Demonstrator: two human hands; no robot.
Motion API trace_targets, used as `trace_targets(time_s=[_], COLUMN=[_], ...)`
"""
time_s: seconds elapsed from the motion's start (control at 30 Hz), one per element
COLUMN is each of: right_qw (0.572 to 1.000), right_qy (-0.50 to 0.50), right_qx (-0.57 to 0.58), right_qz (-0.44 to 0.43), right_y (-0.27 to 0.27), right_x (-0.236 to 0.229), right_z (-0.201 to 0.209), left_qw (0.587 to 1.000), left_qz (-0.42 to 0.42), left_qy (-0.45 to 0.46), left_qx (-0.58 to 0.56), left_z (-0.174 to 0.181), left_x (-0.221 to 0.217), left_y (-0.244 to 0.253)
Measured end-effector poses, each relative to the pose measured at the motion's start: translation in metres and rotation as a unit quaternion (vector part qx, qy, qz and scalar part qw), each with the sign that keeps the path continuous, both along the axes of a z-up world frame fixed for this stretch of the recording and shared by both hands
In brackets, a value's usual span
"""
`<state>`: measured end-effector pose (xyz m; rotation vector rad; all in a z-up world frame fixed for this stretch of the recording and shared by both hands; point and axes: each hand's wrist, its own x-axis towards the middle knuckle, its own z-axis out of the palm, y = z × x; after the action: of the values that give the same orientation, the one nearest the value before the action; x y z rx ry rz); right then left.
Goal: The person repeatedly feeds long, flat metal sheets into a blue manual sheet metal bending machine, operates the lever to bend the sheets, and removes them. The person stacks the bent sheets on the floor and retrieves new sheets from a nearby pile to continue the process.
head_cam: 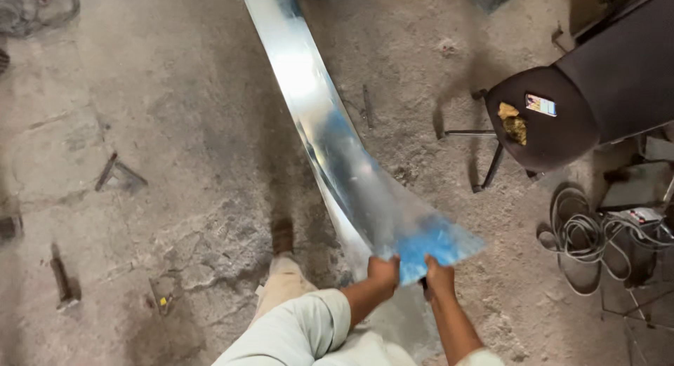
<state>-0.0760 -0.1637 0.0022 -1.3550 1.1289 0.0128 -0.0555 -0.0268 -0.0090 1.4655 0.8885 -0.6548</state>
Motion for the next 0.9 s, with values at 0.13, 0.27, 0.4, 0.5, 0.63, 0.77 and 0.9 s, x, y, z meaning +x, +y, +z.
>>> trace_targets(time_s=[0.13,0.27,0.4,0.5,0.63,0.77,0.9], right_qw=[0.999,0.997,0.999,0.994,0.973,0.987,1.000], right_qy=[-0.015,-0.044,-0.027,-0.046,-0.203,-0.146,-0.012], right_qx=[0.037,0.064,0.040,0.075,0.096,0.047,0.021], right_qz=[-0.020,-0.027,-0.013,-0.058,-0.045,-0.036,-0.011], right_y=[-0.026,-0.065,-0.082,-0.086,-0.084,-0.093,-0.111], right_x=[-0.077,-0.124,-0.165,-0.185,-0.208,-0.211,-0.240], right_z=[0.023,0.008,0.003,0.016,0.009,-0.009,-0.012], left_qw=[1.000,0.994,0.991,0.990,0.972,0.978,0.959], left_qz=[-0.016,0.022,-0.035,-0.058,-0.080,-0.089,-0.178], left_qy=[0.004,0.004,0.031,0.045,-0.202,-0.085,0.063], left_qx=[-0.017,-0.105,-0.125,-0.124,-0.093,-0.167,-0.212], left_z=[0.005,0.021,0.031,0.018,-0.018,-0.021,0.022], left_x=[-0.074,-0.115,-0.148,-0.173,-0.200,-0.202,-0.210], left_y=[-0.035,-0.056,-0.062,-0.071,-0.077,-0.071,-0.062])
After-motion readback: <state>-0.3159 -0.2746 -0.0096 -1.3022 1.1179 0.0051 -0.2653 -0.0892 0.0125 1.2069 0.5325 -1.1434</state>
